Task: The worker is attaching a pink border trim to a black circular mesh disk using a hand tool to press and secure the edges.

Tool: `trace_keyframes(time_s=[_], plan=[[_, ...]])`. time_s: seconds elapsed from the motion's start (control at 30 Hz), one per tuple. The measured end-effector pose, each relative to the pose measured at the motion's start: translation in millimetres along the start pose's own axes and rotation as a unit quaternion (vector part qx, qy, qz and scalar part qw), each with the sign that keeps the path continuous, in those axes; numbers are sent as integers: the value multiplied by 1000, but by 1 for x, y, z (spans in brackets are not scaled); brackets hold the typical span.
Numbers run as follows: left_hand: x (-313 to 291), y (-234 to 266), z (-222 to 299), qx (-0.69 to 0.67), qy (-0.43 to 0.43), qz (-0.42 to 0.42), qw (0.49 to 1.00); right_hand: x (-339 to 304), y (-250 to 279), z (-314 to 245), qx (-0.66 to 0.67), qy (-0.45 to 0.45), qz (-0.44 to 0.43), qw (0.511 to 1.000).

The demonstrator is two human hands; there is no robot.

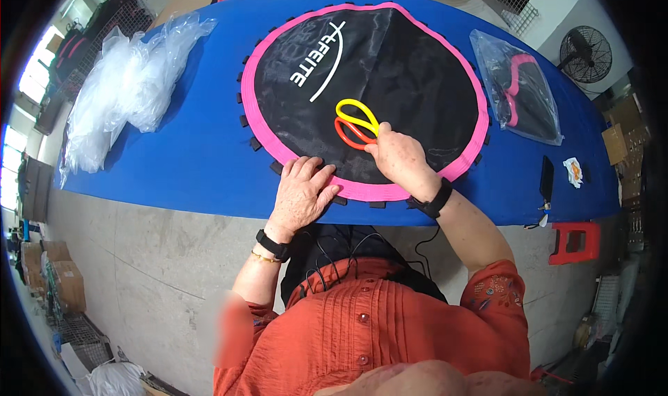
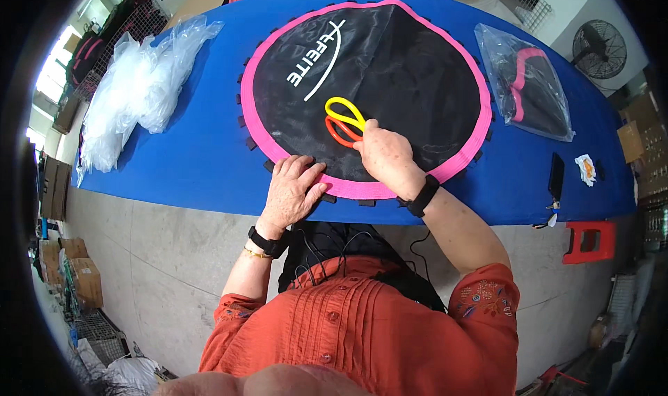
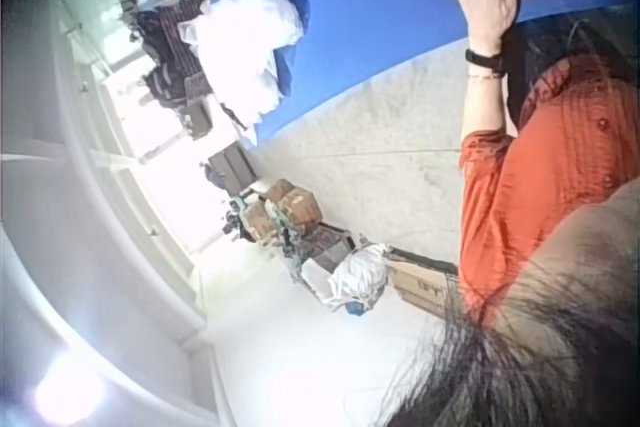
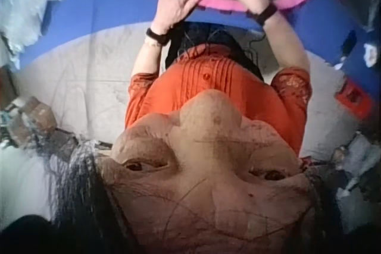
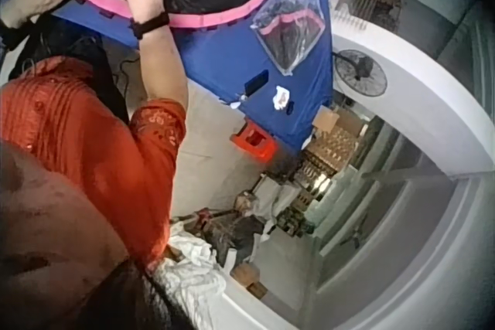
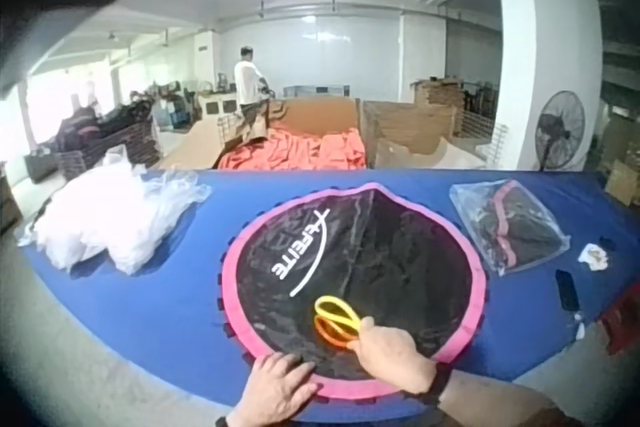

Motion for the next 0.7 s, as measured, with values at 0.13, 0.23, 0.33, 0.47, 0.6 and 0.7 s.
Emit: trace_keyframes(time_s=[0.13,0.23,0.33,0.47,0.6,0.7], plan=[[-1,-2,-1,5,-2,-2,1000,-10,-3,-5,10,1,-27,1000],[-2,-2,0,10,-3,-1,1000,-17,1,-16,2,-13,-52,999],[-1,-2,0,2,1,-7,1000,-8,-3,-9,6,-1,-9,1000],[-1,-3,0,4,1,-5,1000,-3,-4,-7,5,11,16,1000],[-1,-1,0,3,2,-5,1000,-15,-3,-18,10,4,-31,999],[0,0,0,7,-3,-3,1000,-12,-7,-15,8,2,-42,999]])
Point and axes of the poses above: each hand's wrist, its own x-axis towards the middle knuckle, its own y-axis out of the back of the hand, z = x × y, the point moved 7 cm from there along x, towards the middle knuckle, and after that the axes turned 6 degrees about z, right-handed, at the moved point
